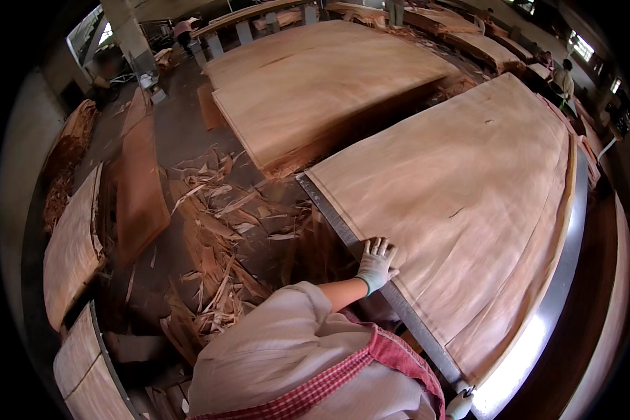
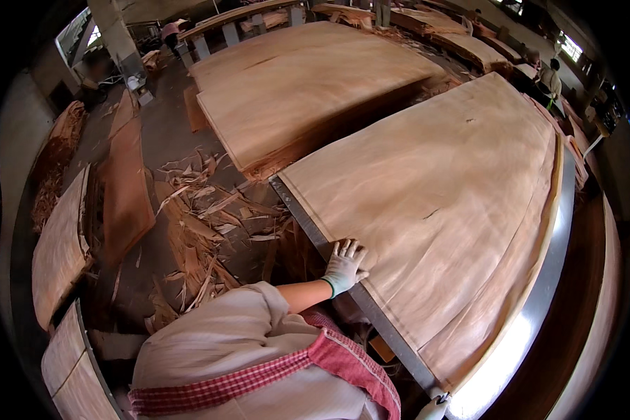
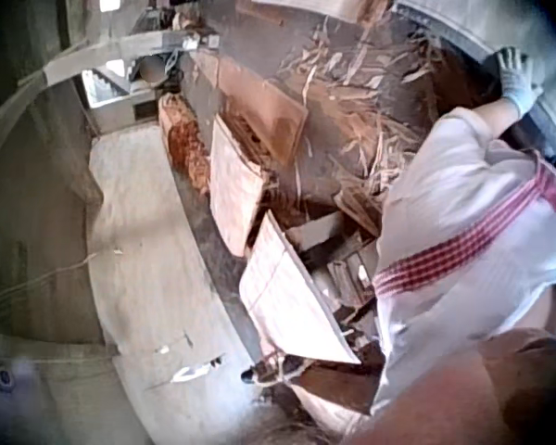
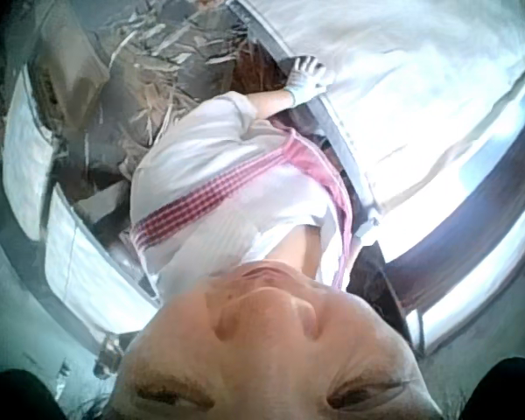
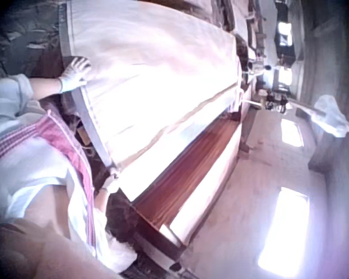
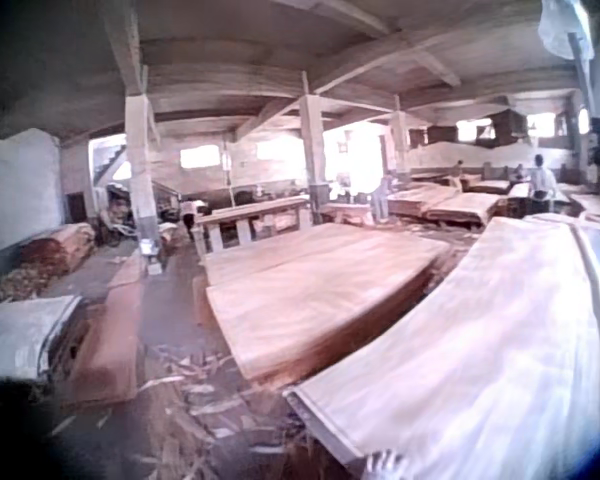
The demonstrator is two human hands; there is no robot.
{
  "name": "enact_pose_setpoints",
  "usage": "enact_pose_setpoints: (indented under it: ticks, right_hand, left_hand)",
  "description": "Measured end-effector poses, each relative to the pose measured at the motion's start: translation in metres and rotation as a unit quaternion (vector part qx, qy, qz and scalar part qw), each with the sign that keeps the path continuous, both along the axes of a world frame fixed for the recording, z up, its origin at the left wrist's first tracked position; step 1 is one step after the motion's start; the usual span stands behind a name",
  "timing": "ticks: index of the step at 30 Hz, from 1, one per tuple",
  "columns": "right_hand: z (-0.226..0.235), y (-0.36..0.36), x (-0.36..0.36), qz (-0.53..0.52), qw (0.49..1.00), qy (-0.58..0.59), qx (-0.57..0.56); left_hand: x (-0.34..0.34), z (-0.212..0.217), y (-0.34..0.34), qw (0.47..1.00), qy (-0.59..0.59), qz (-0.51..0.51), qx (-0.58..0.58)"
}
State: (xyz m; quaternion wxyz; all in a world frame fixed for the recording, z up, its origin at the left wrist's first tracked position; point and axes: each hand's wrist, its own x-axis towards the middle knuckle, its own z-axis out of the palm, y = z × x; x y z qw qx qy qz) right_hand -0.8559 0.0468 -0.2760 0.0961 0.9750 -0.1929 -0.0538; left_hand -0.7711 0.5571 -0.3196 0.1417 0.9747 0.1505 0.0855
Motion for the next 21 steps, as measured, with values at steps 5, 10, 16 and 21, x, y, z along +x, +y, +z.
enact_pose_setpoints:
  ticks: [5,10,16,21]
  right_hand:
    - [-0.077,-0.059,-0.093,0.106,0.905,-0.395,-0.115]
    - [-0.029,-0.087,-0.169,-0.076,0.968,-0.238,-0.013]
    - [-0.029,-0.169,-0.110,-0.226,0.951,-0.185,0.102]
    - [-0.015,-0.222,-0.144,-0.320,0.931,-0.151,0.086]
  left_hand:
    - [0.003,0.003,-0.004,1.000,0.002,-0.008,0.029]
    - [0.007,0.003,-0.005,0.996,0.081,0.002,0.049]
    - [0.019,0.002,-0.006,0.995,0.068,-0.025,0.072]
    - [0.022,0.000,-0.013,0.988,0.144,0.001,0.060]
